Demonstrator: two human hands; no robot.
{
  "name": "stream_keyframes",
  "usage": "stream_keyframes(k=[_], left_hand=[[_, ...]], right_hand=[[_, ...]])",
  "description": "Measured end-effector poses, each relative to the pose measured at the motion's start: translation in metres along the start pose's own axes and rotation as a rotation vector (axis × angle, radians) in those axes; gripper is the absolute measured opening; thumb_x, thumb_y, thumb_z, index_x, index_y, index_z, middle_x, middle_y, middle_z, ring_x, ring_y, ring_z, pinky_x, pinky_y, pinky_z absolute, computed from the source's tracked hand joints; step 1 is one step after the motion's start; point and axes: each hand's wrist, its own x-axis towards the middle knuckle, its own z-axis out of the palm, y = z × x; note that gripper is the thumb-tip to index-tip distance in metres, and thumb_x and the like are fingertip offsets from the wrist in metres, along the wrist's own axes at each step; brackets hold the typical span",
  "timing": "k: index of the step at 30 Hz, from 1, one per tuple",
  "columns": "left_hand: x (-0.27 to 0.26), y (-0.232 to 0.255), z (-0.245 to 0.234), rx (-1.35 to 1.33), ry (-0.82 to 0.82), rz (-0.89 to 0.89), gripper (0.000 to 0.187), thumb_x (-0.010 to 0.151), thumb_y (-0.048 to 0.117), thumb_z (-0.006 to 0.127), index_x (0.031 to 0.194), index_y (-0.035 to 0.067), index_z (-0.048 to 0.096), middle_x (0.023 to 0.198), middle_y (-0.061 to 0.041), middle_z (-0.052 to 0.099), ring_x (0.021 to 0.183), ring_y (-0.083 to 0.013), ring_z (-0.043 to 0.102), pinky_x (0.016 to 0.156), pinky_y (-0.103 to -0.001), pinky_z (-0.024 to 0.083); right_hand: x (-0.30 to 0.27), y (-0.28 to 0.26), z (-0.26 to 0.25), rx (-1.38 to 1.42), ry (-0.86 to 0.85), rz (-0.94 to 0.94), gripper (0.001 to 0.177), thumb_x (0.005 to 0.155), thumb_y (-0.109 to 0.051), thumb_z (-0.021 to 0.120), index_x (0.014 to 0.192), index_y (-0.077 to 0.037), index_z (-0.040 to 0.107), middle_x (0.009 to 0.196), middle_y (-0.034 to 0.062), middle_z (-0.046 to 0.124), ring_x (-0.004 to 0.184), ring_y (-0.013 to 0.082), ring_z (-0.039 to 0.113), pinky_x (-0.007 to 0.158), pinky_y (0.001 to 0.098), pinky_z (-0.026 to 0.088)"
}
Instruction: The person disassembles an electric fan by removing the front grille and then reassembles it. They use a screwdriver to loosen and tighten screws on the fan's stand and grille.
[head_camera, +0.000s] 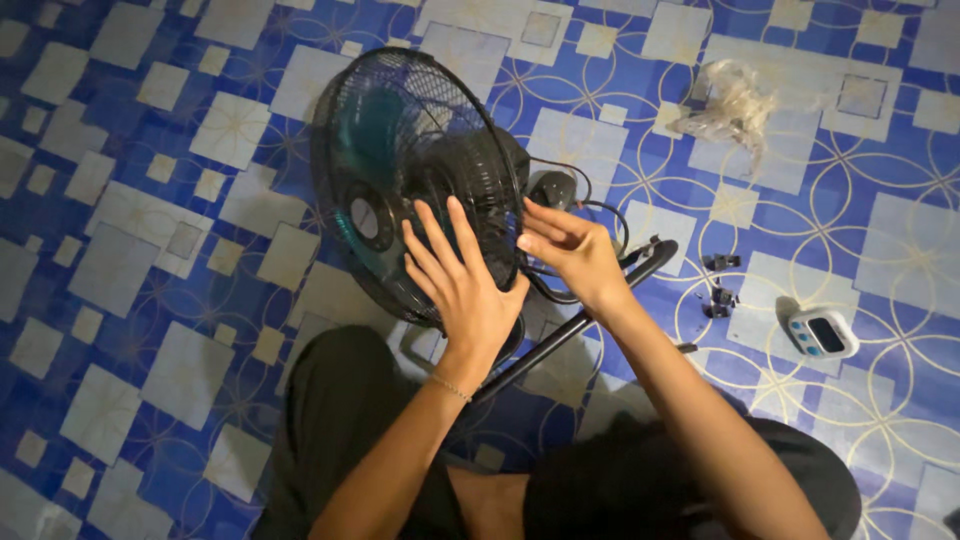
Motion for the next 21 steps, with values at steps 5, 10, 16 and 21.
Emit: stream_keyframes(k=[5,10,16,21], left_hand=[[0.004,-0.001,-0.004,0.023,0.048,0.025,0.12,0.067,0.038,0.088,0.16,0.004,0.02,0.165,-0.031,0.013,0.15,-0.0557,0.017,0.115,-0.07,0.024],[-0.002,-0.002,0.001,0.026,0.02,0.015,0.122,0.065,0.04,0.089,0.16,0.003,0.02,0.164,-0.032,0.015,0.149,-0.0555,0.019,0.114,-0.069,0.023],[-0.004,-0.001,0.0,-0.002,0.042,0.011,0.12,0.066,0.037,0.089,0.161,0.005,0.021,0.165,-0.03,0.015,0.15,-0.0548,0.018,0.116,-0.069,0.023],[0.003,0.002,0.004,0.022,0.032,-0.021,0.116,0.069,0.035,0.088,0.16,0.006,0.022,0.165,-0.029,0.013,0.149,-0.0555,0.016,0.114,-0.07,0.02]], right_hand=[[-0.002,-0.012,-0.002,0.016,-0.01,0.116,0.056,0.095,-0.016,0.068,0.147,0.001,0.055,0.14,0.0165,0.066,0.126,0.0209,0.064,0.108,0.0343,0.051],[-0.008,-0.001,-0.001,-0.124,-0.034,0.012,0.062,0.094,-0.014,0.071,0.15,-0.003,0.048,0.14,0.0148,0.062,0.129,0.021,0.059,0.109,0.0356,0.048],[-0.002,0.008,0.003,-0.109,-0.044,-0.01,0.061,0.095,-0.011,0.07,0.151,0.0,0.048,0.147,0.0153,0.059,0.135,0.0228,0.056,0.111,0.0345,0.047],[0.004,0.012,0.008,-0.016,-0.011,-0.019,0.063,0.094,-0.009,0.07,0.151,0.002,0.045,0.152,0.0162,0.054,0.141,0.0239,0.051,0.112,0.035,0.045]])
